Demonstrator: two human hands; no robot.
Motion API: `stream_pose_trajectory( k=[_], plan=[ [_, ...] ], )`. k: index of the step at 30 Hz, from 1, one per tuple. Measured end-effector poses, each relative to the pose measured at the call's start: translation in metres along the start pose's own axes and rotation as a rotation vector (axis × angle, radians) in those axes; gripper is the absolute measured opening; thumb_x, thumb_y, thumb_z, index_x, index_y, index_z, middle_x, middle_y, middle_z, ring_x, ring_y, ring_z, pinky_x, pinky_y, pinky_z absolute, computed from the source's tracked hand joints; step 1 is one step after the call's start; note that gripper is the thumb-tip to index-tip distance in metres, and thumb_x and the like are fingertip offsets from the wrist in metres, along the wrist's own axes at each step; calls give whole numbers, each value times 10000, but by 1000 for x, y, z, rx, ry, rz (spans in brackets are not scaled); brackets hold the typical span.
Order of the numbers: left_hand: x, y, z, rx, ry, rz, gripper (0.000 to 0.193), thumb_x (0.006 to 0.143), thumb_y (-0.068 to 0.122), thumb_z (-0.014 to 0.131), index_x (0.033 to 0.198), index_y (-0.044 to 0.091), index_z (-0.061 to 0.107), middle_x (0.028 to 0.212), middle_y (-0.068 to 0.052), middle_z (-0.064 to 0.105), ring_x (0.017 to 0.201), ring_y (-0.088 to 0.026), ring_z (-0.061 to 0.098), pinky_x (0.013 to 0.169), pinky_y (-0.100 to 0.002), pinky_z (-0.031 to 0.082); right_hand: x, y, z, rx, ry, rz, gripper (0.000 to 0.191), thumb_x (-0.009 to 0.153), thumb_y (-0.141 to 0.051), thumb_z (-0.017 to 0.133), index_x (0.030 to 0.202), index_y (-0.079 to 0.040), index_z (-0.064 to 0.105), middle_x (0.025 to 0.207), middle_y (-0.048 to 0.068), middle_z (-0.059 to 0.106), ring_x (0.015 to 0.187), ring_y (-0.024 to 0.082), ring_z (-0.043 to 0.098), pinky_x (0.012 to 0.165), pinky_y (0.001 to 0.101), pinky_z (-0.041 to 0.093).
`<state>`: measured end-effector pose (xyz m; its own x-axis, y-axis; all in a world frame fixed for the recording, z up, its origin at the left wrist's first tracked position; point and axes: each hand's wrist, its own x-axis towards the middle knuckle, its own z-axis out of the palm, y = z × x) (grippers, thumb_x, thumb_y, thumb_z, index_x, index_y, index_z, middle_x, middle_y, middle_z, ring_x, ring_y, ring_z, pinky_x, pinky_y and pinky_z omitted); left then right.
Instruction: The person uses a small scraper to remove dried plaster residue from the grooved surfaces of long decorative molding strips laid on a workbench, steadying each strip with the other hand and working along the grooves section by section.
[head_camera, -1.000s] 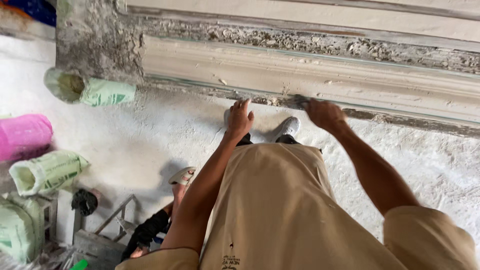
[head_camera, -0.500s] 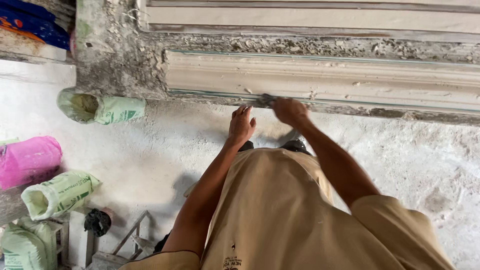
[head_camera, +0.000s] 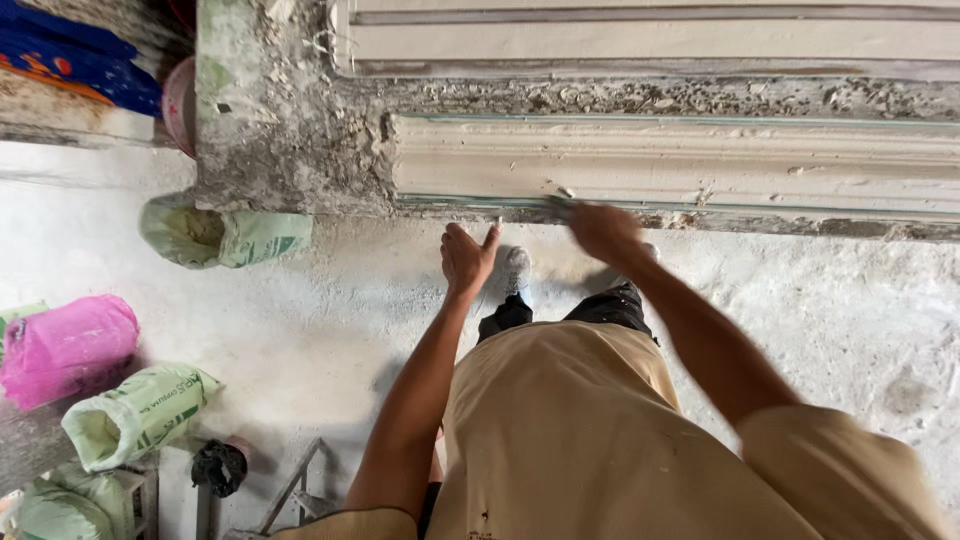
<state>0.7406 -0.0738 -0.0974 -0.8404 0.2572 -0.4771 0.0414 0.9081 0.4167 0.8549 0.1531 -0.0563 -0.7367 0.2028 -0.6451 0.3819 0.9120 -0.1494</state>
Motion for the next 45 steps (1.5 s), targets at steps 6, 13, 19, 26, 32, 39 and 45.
stream_pose_trajectory(
  k=[6,13,19,26,32,39,45],
  plan=[
    [22,-32,-15,20,-231,-161,1262,620,808,779,1401,-81,341,1137,-324,677,1057,-452,690,888,-530,559,9,-111,48,-138,55,-90,531,1047,-240,442,1497,41,476,869,93,739,674,197,692,508,390,579],
    [23,-52,-6,16,-116,-23,1189,649,803,793,1324,-104,423,1116,-252,729,1039,-401,714,902,-496,564,-62,4,117,433,170,508,570,932,-245,552,1457,-45,451,1260,337,541,1055,497,586,804,611,547],
    [27,-74,-1,106,10,30,778,847,701,672,1141,-19,636,1036,-192,758,992,-398,720,855,-533,560,-110,-17,148,862,399,592,488,1066,-221,452,1536,-93,476,1050,248,663,825,377,704,668,521,577],
    [29,-129,-47,469,-241,78,510,1040,509,592,1020,41,793,1088,-190,776,1025,-397,709,928,-500,550,-123,-21,132,1812,759,693,603,1091,-305,460,1648,-204,251,848,103,576,665,199,606,548,353,620],
    [-2,-103,-66,-48,-158,211,638,872,197,753,1413,9,471,1284,-200,677,1057,-323,707,911,-414,557,-7,-120,78,2066,954,868,509,1060,-294,546,1481,-97,338,1011,134,533,628,216,607,434,329,552],
    [3,-50,-94,-6,-145,358,694,891,243,732,1468,5,431,1218,-167,710,1005,-276,722,855,-397,570,6,-151,78,1552,1136,941,475,1117,-323,519,1492,-52,411,1227,259,648,1075,391,660,960,505,504],
    [11,-11,-82,26,-161,427,678,922,272,735,1473,7,443,1104,-187,728,969,-276,732,852,-383,590,-50,-27,102,1465,1203,1116,521,1042,-351,548,1477,-69,495,1275,280,665,1147,449,658,970,493,517]
  ],
)
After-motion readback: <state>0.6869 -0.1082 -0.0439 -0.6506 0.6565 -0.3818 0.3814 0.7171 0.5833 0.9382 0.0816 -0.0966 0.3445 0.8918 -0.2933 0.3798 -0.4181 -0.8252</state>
